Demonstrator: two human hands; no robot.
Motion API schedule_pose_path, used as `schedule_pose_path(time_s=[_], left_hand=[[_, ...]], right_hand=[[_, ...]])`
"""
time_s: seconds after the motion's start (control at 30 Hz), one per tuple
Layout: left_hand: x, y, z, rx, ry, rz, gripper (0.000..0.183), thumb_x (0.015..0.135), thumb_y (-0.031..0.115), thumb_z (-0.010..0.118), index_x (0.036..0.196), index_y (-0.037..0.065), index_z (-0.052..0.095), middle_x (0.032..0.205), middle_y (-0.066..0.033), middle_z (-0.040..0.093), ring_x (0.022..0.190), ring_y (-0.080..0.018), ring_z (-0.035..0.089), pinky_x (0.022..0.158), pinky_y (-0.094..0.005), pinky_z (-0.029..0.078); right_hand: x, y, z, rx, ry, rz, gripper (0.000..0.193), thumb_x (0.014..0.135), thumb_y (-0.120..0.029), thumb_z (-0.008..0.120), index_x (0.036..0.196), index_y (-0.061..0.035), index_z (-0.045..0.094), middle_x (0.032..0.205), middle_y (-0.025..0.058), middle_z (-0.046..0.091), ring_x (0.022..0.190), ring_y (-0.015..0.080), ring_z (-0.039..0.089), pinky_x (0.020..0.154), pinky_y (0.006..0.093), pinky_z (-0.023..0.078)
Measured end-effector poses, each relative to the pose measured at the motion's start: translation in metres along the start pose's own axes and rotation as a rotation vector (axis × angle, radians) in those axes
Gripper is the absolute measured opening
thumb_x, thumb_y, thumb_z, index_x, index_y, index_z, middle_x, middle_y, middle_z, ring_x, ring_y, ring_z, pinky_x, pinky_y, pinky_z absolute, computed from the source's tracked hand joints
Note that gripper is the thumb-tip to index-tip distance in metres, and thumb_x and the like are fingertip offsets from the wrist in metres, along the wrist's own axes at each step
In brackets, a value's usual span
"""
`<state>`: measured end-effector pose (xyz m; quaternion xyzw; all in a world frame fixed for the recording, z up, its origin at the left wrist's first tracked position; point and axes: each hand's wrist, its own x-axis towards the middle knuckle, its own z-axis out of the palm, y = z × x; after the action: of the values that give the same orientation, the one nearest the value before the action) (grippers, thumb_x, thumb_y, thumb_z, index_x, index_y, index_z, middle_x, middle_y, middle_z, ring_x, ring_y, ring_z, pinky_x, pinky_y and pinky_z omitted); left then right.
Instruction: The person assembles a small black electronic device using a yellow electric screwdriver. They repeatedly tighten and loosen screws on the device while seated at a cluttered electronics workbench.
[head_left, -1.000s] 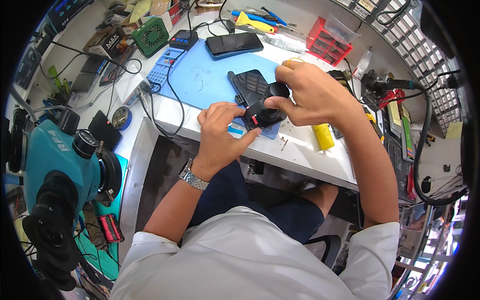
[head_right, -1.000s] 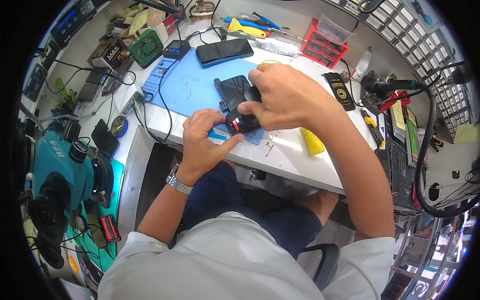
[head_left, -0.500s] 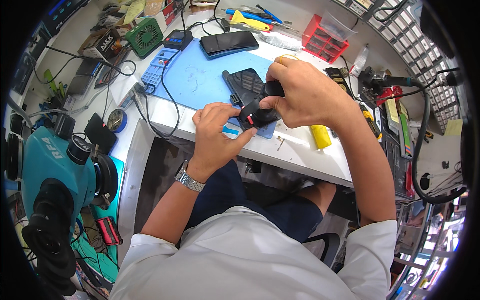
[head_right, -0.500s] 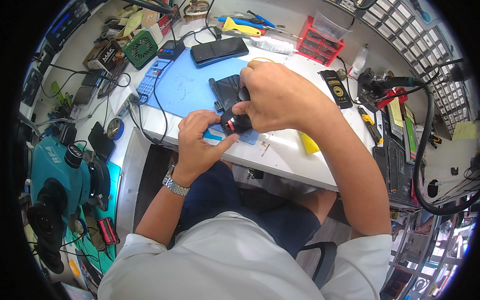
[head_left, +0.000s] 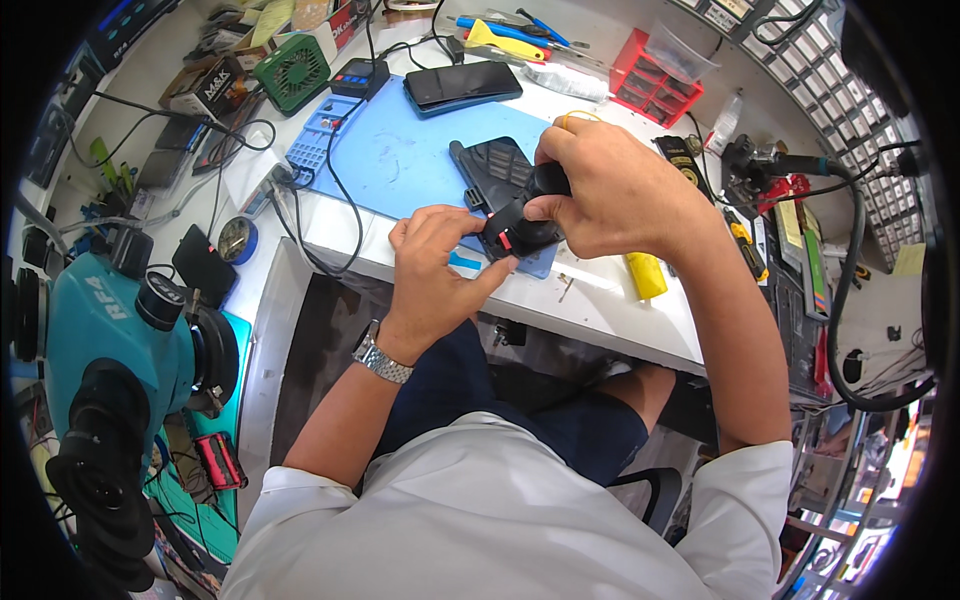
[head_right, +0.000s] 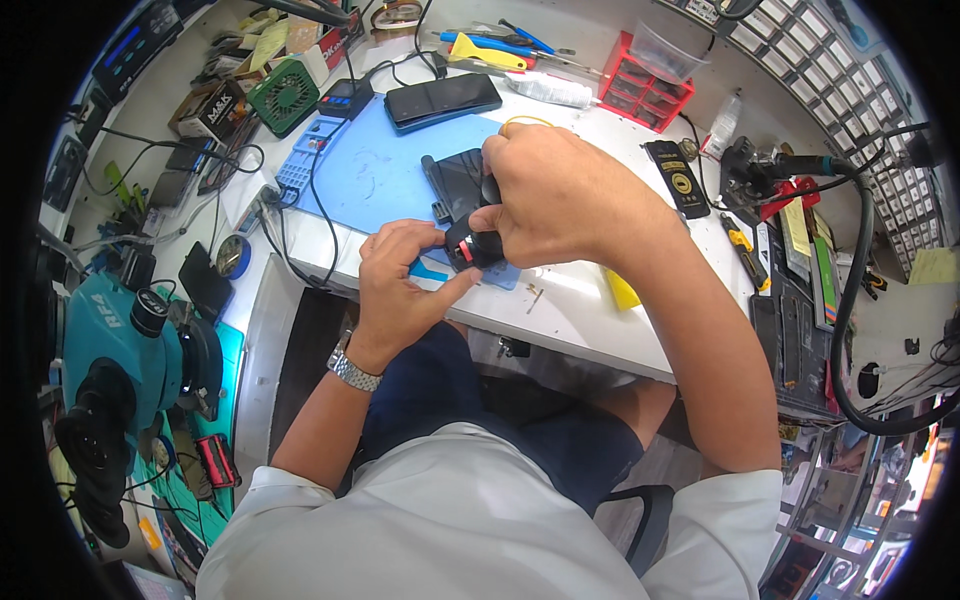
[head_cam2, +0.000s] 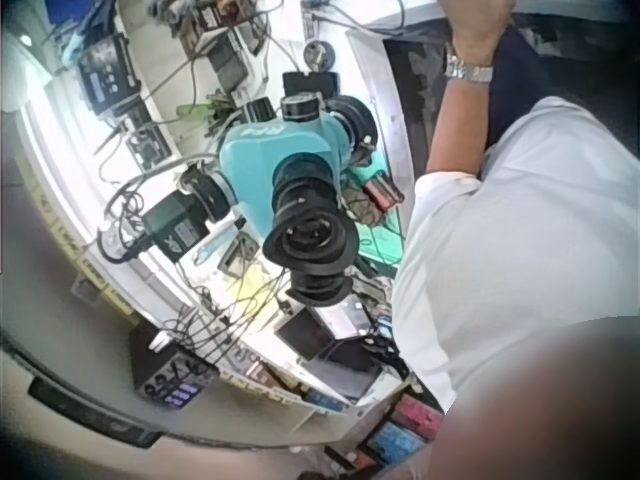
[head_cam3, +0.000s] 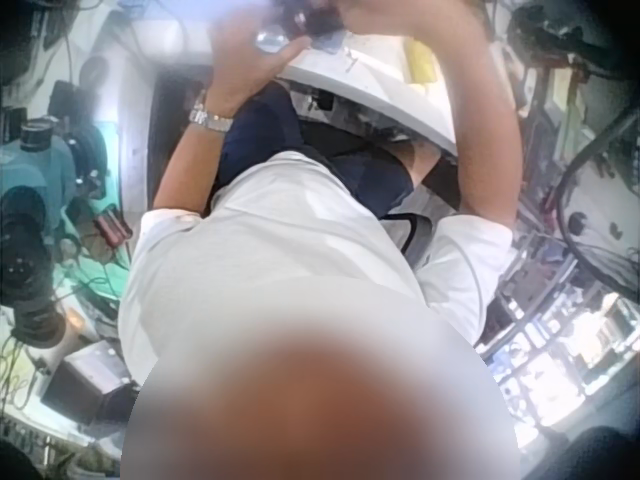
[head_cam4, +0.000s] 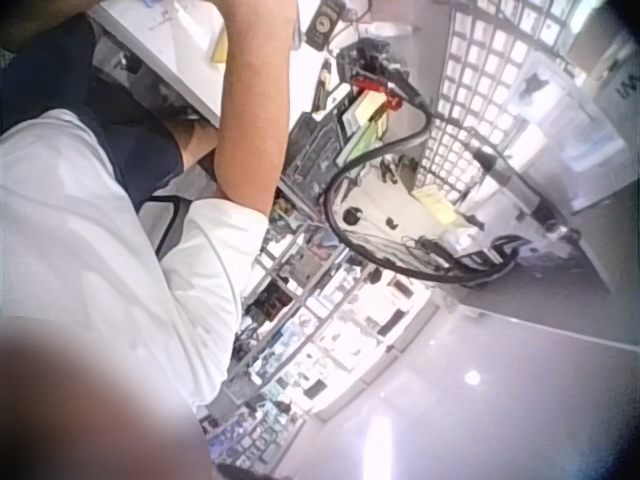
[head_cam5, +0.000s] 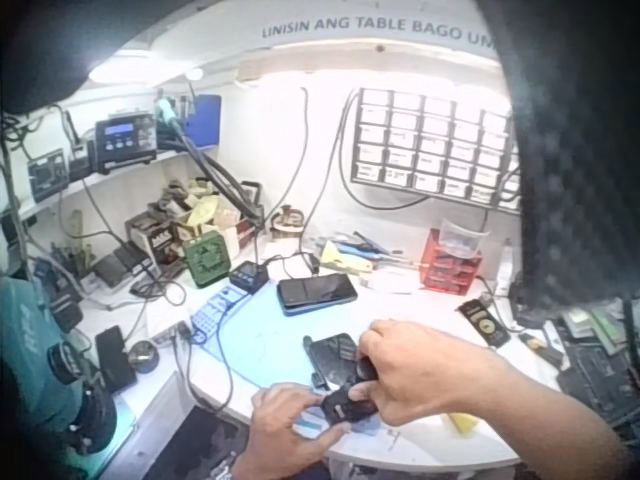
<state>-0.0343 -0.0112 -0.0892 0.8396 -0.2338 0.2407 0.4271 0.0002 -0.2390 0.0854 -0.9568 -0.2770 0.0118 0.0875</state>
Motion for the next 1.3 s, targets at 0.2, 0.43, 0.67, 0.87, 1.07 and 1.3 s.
schedule_pose_path(time_s=[0.2, 0.43, 0.67, 0.87, 1.07, 1.3], left_hand=[[0.0006, 0.0010, 0.0003, -0.006, 0.006, -0.009, 0.050, 0.075, 0.028, 0.106, 0.113, 0.005, 0.082, 0.116, -0.0104, 0.082, 0.119, -0.0321, 0.075, 0.107, -0.0471, 0.047], [0.0009, 0.0006, 0.0001, -0.005, 0.011, -0.002, 0.050, 0.075, 0.028, 0.106, 0.112, 0.005, 0.082, 0.116, -0.0105, 0.082, 0.119, -0.0319, 0.075, 0.107, -0.0468, 0.047], [0.0001, 0.0002, 0.0009, 0.011, 0.010, -0.001, 0.050, 0.075, 0.028, 0.106, 0.112, 0.005, 0.082, 0.116, -0.0100, 0.083, 0.120, -0.0315, 0.075, 0.107, -0.0468, 0.047], [0.0004, 0.0013, 0.0001, 0.015, 0.001, -0.007, 0.050, 0.075, 0.029, 0.106, 0.112, 0.005, 0.082, 0.116, -0.0099, 0.083, 0.119, -0.0313, 0.075, 0.107, -0.0470, 0.047], [0.0009, 0.0017, 0.0003, 0.007, 0.006, -0.006, 0.050, 0.075, 0.029, 0.106, 0.112, 0.005, 0.082, 0.116, -0.0102, 0.082, 0.120, -0.0317, 0.075, 0.107, -0.0473, 0.047], [-0.0001, 0.0008, 0.0002, 0.005, 0.002, -0.009, 0.051, 0.075, 0.030, 0.106, 0.112, 0.005, 0.082, 0.116, -0.0103, 0.082, 0.120, -0.0320, 0.075, 0.108, -0.0476, 0.046]], right_hand=[[-0.0008, 0.0023, -0.0031, 0.041, 0.018, -0.090, 0.042, 0.085, -0.013, 0.090, 0.119, 0.0084, 0.078, 0.111, 0.0287, 0.074, 0.105, 0.0467, 0.075, 0.092, 0.0522, 0.061], [0.0015, 0.0012, 0.0008, 0.056, 0.048, -0.049, 0.041, 0.085, -0.015, 0.091, 0.115, 0.0104, 0.079, 0.107, 0.0298, 0.074, 0.103, 0.0482, 0.076, 0.092, 0.0515, 0.061], [0.0044, -0.0048, 0.0004, 0.028, 0.049, 0.017, 0.043, 0.086, -0.021, 0.093, 0.112, 0.0103, 0.079, 0.101, 0.0297, 0.075, 0.100, 0.0480, 0.076, 0.091, 0.0520, 0.061], [-0.0012, 0.0012, -0.0019, 0.037, 0.050, -0.084, 0.043, 0.082, -0.015, 0.094, 0.117, 0.0068, 0.081, 0.108, 0.0278, 0.075, 0.102, 0.0453, 0.076, 0.091, 0.0517, 0.061], [0.0003, 0.0038, 0.0010, 0.066, 0.075, -0.086, 0.043, 0.082, -0.015, 0.094, 0.117, 0.0075, 0.081, 0.108, 0.0282, 0.075, 0.102, 0.0465, 0.076, 0.091, 0.0513, 0.062], [0.0018, 0.0008, 0.0010, 0.039, 0.063, -0.018, 0.044, 0.086, -0.023, 0.094, 0.112, 0.0091, 0.080, 0.103, 0.0296, 0.076, 0.099, 0.0476, 0.077, 0.088, 0.0520, 0.062]])
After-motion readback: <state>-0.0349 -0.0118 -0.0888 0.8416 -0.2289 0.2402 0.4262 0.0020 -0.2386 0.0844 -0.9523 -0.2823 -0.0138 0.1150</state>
